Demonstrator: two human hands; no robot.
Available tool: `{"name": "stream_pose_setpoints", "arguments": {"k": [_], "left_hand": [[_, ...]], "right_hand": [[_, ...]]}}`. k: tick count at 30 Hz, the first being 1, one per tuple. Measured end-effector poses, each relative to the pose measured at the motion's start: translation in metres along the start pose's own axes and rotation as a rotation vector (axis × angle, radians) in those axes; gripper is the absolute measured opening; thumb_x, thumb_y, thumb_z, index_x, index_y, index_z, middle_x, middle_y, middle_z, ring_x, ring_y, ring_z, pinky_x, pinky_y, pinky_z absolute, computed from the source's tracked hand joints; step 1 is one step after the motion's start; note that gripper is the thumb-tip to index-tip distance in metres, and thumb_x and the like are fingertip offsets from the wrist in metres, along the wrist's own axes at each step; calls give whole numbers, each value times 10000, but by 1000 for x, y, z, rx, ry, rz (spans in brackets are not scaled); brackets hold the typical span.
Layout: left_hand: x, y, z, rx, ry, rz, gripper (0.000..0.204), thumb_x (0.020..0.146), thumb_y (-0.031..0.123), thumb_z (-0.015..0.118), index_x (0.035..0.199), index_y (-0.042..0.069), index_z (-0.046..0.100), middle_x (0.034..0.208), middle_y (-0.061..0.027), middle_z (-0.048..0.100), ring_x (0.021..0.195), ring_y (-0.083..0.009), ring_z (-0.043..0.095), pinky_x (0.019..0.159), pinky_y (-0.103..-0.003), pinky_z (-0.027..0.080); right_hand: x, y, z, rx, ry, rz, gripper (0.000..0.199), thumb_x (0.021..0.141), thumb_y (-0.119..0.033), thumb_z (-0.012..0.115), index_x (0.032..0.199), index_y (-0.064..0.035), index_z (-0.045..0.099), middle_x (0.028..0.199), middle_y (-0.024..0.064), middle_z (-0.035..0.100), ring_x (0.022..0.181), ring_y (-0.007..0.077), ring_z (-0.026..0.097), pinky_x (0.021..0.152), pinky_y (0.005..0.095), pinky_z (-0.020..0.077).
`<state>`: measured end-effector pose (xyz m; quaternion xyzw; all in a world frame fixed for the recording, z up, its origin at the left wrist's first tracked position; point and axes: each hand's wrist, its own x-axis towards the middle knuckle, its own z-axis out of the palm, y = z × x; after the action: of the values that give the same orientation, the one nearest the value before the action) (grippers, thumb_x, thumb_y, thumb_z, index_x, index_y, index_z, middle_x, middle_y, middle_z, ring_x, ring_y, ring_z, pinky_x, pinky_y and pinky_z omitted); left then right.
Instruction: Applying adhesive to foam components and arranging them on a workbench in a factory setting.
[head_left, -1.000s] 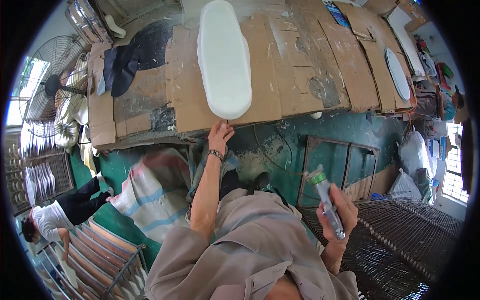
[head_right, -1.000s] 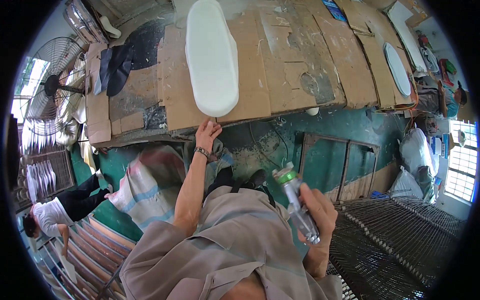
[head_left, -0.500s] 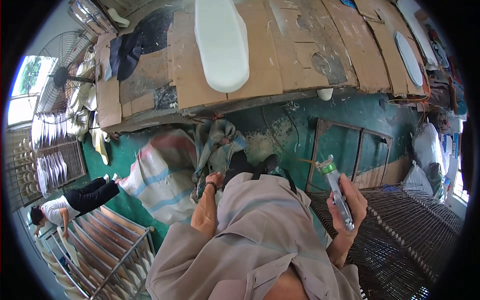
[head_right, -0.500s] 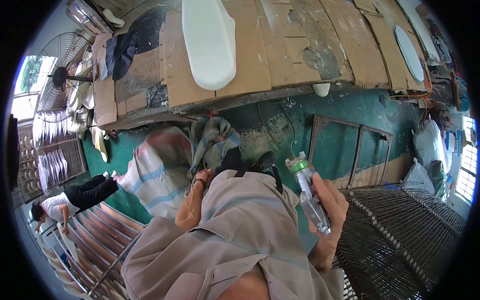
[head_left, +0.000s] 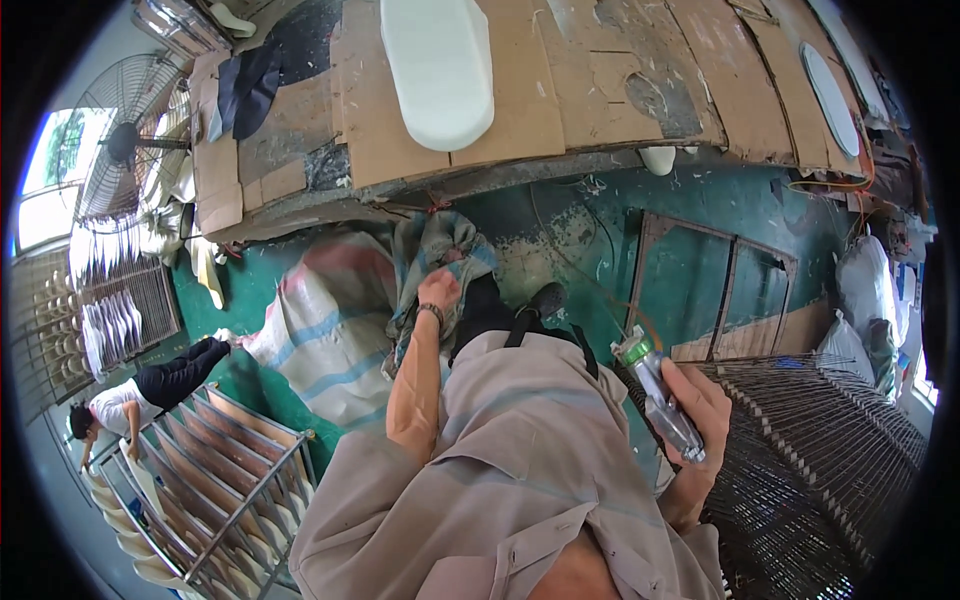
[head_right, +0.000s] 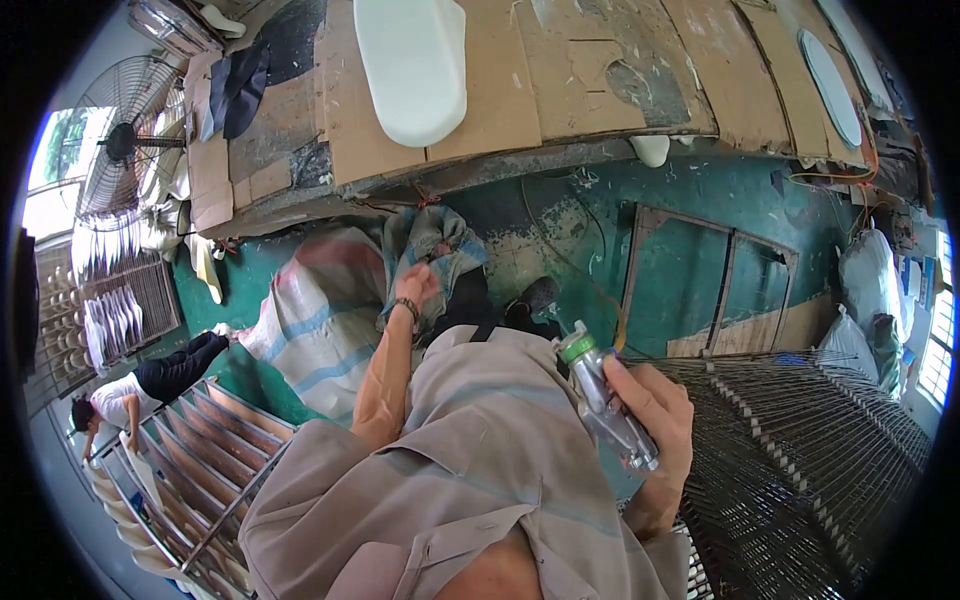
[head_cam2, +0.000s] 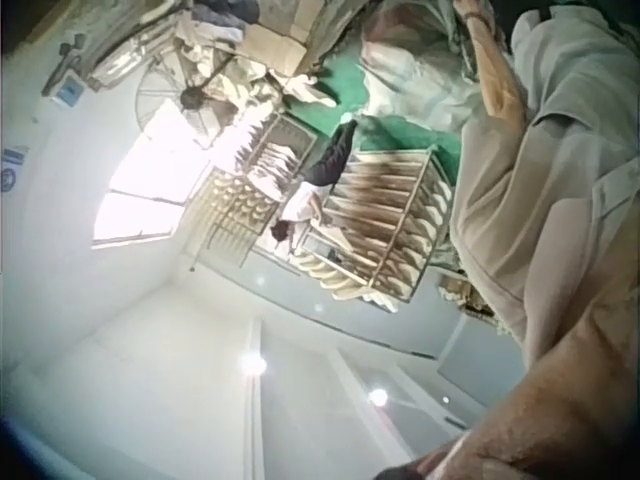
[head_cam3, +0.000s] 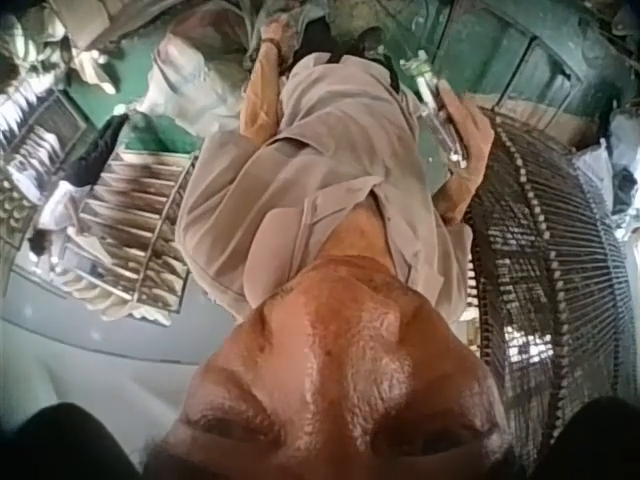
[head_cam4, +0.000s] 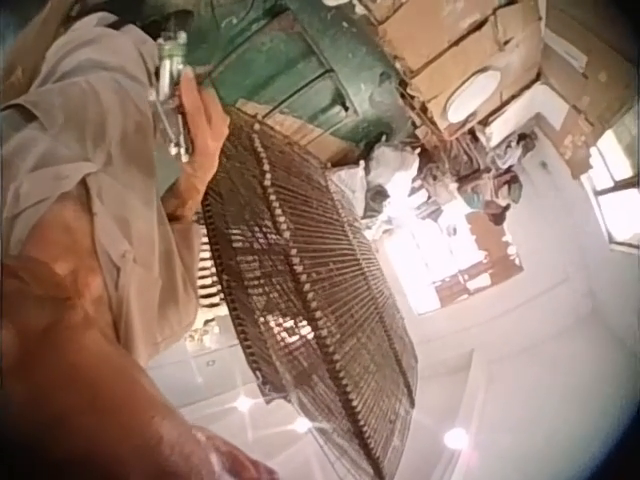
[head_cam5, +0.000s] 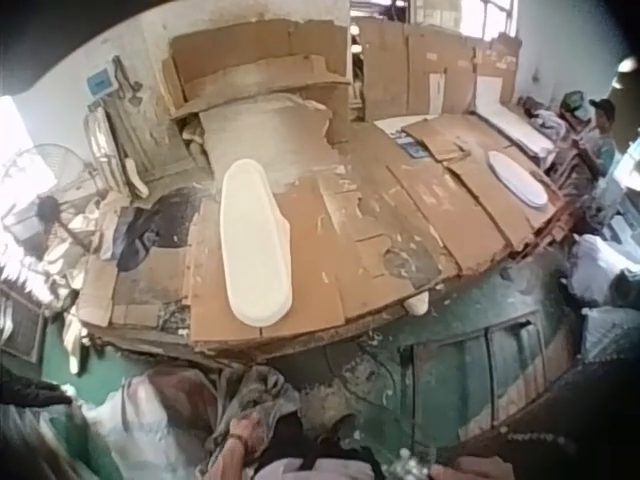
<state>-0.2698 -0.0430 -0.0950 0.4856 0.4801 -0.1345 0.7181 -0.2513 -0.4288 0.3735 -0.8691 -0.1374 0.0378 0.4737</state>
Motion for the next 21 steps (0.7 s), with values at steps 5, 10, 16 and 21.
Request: {"name": "stream_pose_setpoints", "arguments": {"k": [5,10,16,21], "left_hand": [[5,76,44,-188,-67,203,317,989,163,591,1263,7,557,1024,-101,648,922,-244,648,779,-430,596],[24,155,91,-382,-167,313,370,1012,196,551,1330,17,489,1087,-100,618,1036,-256,602,943,-481,540],[50,212,128,-577,-309,384,391,1000,250,585,1306,28,486,1167,-90,603,1103,-249,576,976,-459,492],[66,226,139,-594,-377,388,397,943,235,682,1263,68,518,1209,-50,617,1143,-206,577,1001,-415,470]], "right_hand": [[-1,4,0,38,6,81,497,727,-121,752,1174,71,654,883,180,661,737,254,646,681,297,485],[-2,1,-5,58,-38,88,497,732,-122,753,1180,68,654,883,180,663,730,248,644,680,302,488],[19,-1,3,-125,121,42,516,802,-143,750,1252,69,616,874,153,674,719,197,646,673,292,505],[53,-12,22,-110,285,16,526,756,-69,752,1250,55,620,803,146,631,644,200,603,606,276,475]]}}
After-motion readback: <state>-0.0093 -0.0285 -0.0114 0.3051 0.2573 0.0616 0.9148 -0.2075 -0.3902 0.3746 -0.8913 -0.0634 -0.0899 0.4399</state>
